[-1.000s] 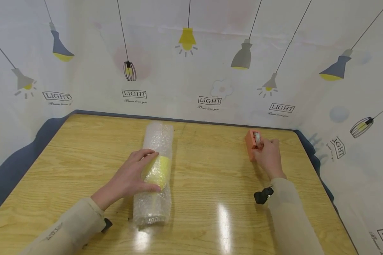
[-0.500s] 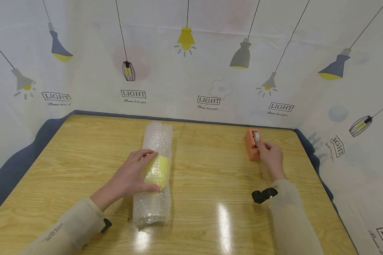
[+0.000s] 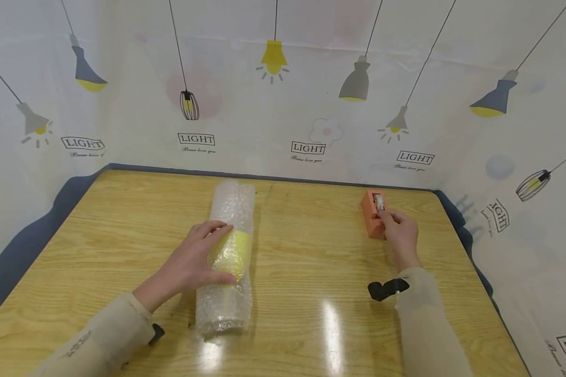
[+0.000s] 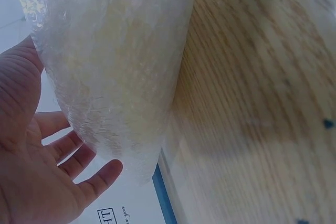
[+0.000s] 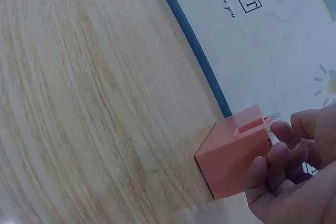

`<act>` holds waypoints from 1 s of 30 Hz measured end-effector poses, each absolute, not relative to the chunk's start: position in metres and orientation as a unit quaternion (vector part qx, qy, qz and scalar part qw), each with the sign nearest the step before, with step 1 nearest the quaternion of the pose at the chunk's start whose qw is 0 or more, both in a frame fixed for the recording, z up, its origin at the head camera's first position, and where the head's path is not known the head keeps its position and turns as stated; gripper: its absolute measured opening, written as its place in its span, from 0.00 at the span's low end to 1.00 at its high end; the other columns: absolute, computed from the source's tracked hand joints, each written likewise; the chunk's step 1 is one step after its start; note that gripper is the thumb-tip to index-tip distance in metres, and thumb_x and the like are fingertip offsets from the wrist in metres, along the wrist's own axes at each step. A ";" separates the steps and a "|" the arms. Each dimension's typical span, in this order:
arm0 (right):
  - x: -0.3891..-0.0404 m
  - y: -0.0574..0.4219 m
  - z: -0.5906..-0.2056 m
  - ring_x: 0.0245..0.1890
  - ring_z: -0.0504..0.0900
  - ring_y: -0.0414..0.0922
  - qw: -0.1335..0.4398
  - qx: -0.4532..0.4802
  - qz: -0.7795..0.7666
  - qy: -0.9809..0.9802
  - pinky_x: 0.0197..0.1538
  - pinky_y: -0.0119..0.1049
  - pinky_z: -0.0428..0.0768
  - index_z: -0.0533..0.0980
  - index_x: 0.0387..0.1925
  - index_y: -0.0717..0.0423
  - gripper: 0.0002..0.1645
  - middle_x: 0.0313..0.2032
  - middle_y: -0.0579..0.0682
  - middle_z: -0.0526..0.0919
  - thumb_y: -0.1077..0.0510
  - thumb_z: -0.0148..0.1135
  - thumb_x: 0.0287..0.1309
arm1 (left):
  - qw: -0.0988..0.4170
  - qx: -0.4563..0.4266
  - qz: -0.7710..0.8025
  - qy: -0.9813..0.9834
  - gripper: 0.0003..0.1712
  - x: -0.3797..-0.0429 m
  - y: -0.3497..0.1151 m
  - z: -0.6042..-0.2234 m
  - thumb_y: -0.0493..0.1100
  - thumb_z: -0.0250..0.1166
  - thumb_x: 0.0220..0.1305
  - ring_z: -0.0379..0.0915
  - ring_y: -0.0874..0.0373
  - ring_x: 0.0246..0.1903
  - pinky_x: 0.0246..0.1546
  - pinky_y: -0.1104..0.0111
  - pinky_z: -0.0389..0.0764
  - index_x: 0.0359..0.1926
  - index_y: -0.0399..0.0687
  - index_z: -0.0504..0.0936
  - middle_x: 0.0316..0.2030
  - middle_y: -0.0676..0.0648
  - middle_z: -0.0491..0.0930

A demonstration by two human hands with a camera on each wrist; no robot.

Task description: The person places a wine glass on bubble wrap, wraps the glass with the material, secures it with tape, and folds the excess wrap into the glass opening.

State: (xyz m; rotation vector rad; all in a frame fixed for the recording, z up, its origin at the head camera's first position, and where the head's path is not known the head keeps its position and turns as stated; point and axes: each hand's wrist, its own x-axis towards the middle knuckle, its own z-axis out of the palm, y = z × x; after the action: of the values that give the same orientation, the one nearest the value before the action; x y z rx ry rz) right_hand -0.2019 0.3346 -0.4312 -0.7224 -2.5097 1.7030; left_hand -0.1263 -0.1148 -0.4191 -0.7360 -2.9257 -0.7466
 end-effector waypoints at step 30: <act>-0.204 0.328 -0.430 0.26 0.78 0.37 0.071 -0.312 0.690 -0.649 0.30 0.27 0.81 0.82 0.37 0.55 0.09 0.28 0.42 0.80 0.58 0.58 0.73 | 0.013 -0.236 -0.238 -0.942 0.69 -0.128 -0.116 -0.420 0.70 0.81 0.41 0.60 0.41 0.71 0.68 0.46 0.71 0.77 0.42 0.63 0.74 0.40 0.64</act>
State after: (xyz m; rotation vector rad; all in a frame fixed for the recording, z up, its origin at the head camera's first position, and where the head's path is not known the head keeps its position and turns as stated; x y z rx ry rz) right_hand -0.2037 0.3281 -0.4295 -0.9396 -1.9508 2.0757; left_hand -0.1277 -0.1161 -0.4202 -0.7342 -2.9349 -0.7421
